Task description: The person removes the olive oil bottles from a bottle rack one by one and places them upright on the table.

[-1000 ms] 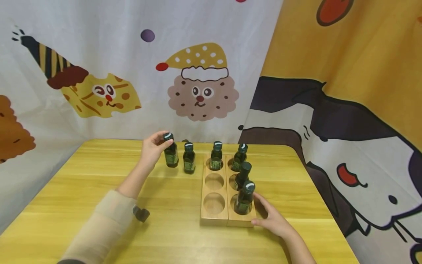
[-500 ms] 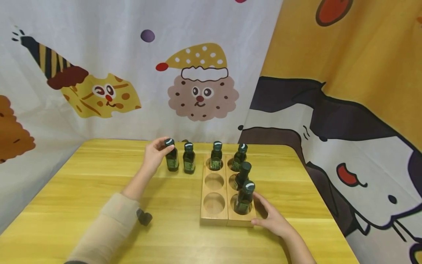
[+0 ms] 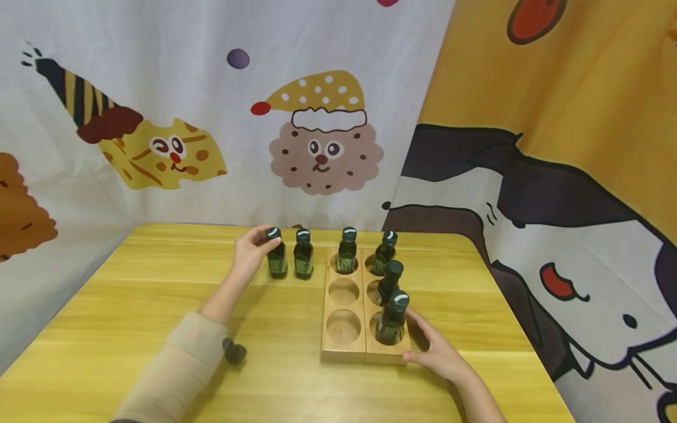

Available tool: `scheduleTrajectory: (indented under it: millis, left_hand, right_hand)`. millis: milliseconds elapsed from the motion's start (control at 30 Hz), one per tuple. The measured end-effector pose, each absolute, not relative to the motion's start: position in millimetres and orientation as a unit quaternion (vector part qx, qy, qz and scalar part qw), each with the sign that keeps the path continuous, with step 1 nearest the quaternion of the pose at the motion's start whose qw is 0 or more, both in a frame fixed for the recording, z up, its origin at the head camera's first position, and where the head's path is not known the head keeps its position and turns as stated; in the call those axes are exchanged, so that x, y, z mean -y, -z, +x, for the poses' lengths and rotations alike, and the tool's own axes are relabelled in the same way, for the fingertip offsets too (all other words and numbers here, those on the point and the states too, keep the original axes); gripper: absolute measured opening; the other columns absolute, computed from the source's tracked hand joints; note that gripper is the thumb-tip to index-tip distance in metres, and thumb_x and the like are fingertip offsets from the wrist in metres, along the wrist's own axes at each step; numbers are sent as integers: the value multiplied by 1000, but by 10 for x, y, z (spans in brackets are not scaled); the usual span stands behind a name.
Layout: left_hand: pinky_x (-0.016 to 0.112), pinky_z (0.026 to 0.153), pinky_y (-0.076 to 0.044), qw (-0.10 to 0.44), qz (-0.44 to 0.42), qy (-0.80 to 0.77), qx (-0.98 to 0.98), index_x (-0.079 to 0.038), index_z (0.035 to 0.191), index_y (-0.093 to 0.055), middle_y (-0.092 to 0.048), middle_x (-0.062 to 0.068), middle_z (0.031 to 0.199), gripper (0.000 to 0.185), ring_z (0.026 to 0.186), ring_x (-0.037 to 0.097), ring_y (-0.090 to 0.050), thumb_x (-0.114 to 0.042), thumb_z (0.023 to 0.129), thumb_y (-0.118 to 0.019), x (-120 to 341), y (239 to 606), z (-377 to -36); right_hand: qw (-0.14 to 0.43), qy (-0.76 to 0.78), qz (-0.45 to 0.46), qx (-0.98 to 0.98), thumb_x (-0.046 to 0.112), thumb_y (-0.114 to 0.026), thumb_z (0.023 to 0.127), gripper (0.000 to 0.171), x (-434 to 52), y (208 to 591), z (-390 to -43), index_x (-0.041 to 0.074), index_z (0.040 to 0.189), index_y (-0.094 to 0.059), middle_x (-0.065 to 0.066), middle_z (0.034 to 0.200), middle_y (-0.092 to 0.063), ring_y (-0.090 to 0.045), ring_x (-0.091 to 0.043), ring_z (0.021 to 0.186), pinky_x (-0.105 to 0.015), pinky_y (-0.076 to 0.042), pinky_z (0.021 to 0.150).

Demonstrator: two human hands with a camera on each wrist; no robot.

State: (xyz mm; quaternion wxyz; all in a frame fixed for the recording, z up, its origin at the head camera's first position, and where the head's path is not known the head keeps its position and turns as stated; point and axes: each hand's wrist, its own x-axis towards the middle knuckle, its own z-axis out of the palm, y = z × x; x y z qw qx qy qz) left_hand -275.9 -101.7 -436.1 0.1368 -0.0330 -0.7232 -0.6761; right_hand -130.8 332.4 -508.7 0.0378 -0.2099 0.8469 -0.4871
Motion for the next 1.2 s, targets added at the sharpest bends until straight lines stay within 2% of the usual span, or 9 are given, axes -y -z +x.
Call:
scheduleTrajectory:
  millis: [367,533,667,833,1033,1200]
  left_hand:
    - [39,89,-48,132,-28,677,724,-3,116,-67,-66,15,107,37,102,25,-59,-13,82,-78,1014,4398,-2766]
    - [39,88,-49,131,-31,674,726,-3,116,-66,-66,15,107,36,101,26,-60,-9,82,-77,1026,4390,-2763]
    - [39,91,-48,130,-35,670,730,-6,122,-64,-65,13,115,43,107,24,-58,-14,82,-78,1029,4334,-2758]
    - [39,100,-41,147,-66,663,731,-8,127,-61,-63,9,122,51,115,22,-54,-24,82,-78,989,4174,-2724]
    - [48,104,-35,176,-123,670,710,-7,126,-61,-64,7,121,46,119,21,-51,-18,84,-76,828,3962,-2603]
    - [41,104,-35,179,-164,675,697,-5,126,-61,-63,11,121,47,116,21,-53,-16,83,-76,629,3853,-2522]
  right_hand:
    - [41,489,-209,-846,19,-78,81,86,-3329,5094,-1307,-6,146,-27,-33,140,-37,-26,11,124,-7,-19,99]
    - [43,494,-208,-843,20,-77,82,86,-3325,5090,-1306,-7,146,-27,-34,141,-35,-26,11,124,-7,-19,98]
    - [44,495,-209,-842,21,-77,82,87,-3324,5092,-1308,-7,147,-26,-34,141,-35,-26,11,124,-7,-19,99]
    - [42,492,-211,-844,21,-77,82,86,-3321,5086,-1306,-5,147,-27,-33,140,-37,-27,11,125,-8,-19,99]
    - [44,492,-209,-844,21,-77,82,86,-3324,5086,-1309,-4,147,-27,-33,141,-36,-26,11,125,-8,-19,99]
    - [45,492,-210,-844,20,-77,82,86,-3324,5086,-1313,-4,148,-27,-32,141,-37,-27,10,125,-8,-19,99]
